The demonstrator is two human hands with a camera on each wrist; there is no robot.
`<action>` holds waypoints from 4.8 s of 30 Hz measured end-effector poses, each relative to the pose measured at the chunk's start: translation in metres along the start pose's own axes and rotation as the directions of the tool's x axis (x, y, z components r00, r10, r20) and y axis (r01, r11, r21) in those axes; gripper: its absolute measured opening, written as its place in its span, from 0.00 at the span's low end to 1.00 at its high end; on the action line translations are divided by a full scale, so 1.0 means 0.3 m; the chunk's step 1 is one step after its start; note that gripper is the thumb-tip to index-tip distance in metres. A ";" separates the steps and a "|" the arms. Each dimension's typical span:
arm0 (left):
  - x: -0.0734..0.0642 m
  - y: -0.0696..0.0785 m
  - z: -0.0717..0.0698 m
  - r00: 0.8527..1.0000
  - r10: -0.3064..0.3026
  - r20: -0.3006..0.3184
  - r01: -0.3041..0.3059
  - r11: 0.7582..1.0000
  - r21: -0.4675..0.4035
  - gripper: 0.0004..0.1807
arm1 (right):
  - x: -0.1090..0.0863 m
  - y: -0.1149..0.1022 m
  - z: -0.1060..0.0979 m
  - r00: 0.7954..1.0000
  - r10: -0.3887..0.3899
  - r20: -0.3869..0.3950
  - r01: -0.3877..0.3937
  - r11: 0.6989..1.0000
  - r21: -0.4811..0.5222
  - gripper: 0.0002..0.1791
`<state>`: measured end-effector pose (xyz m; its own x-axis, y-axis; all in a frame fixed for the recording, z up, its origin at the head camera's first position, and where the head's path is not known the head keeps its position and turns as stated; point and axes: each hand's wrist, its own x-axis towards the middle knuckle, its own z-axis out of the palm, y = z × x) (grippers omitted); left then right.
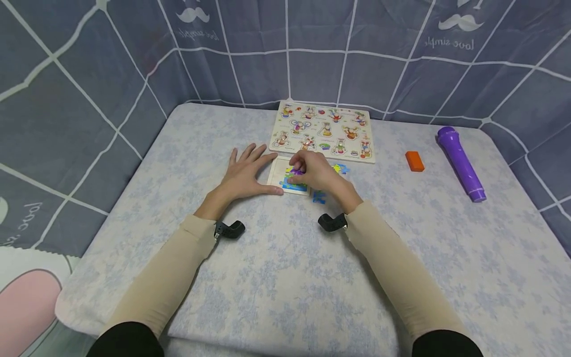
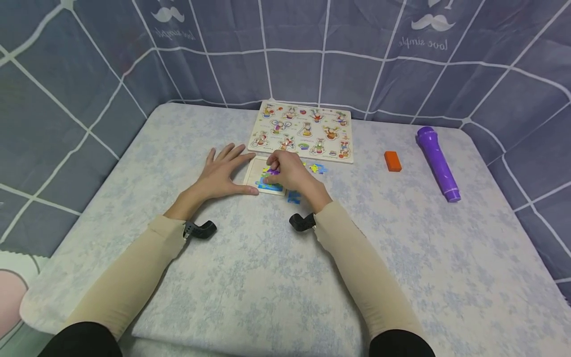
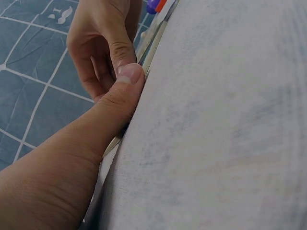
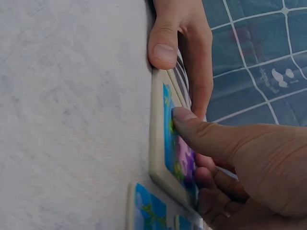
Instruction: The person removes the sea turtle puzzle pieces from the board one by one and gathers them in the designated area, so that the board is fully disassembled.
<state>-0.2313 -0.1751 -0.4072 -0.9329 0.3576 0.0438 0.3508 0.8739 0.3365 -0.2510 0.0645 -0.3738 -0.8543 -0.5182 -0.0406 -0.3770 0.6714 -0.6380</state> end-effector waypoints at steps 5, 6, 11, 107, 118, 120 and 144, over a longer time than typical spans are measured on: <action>0.000 0.002 -0.001 1.000 0.000 0.001 0.000 1.000 0.003 0.62 | -0.009 0.014 0.014 0.996 -0.062 -0.060 0.063 0.998 0.005 0.23; 0.000 0.005 -0.003 1.000 -0.001 0.001 0.001 1.000 0.003 0.62 | -0.012 0.015 0.018 0.994 -0.077 -0.075 0.078 0.997 0.003 0.23; -0.002 0.008 -0.009 1.000 -0.005 0.013 0.005 1.000 0.001 0.62 | -0.029 0.026 0.040 0.981 -0.128 -0.146 0.130 0.992 0.000 0.24; 0.011 0.001 -0.003 1.000 0.009 0.001 -0.009 1.000 -0.015 0.61 | -0.344 0.323 -0.085 0.940 -0.094 -0.327 0.106 0.994 0.019 0.14; 0.014 -0.003 0.001 1.000 0.006 -0.001 -0.006 1.000 -0.020 0.60 | -0.345 0.326 -0.085 0.895 -0.099 -0.434 0.128 0.991 0.038 0.14; 0.015 -0.004 0.003 1.000 0.006 -0.002 -0.006 1.000 -0.019 0.60 | -0.342 0.324 -0.087 0.873 -0.097 -0.478 0.136 0.990 0.047 0.14; 0.015 -0.018 0.007 1.000 0.011 -0.001 -0.011 1.000 -0.018 0.61 | -0.132 0.038 0.036 0.972 -0.142 -0.190 0.178 0.966 0.190 0.15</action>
<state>-0.2372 -0.1774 -0.4108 -0.9289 0.3671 0.0490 0.3599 0.8639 0.3524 -0.2175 0.0869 -0.3878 -0.8445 -0.4980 0.1969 -0.4481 0.4557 -0.7692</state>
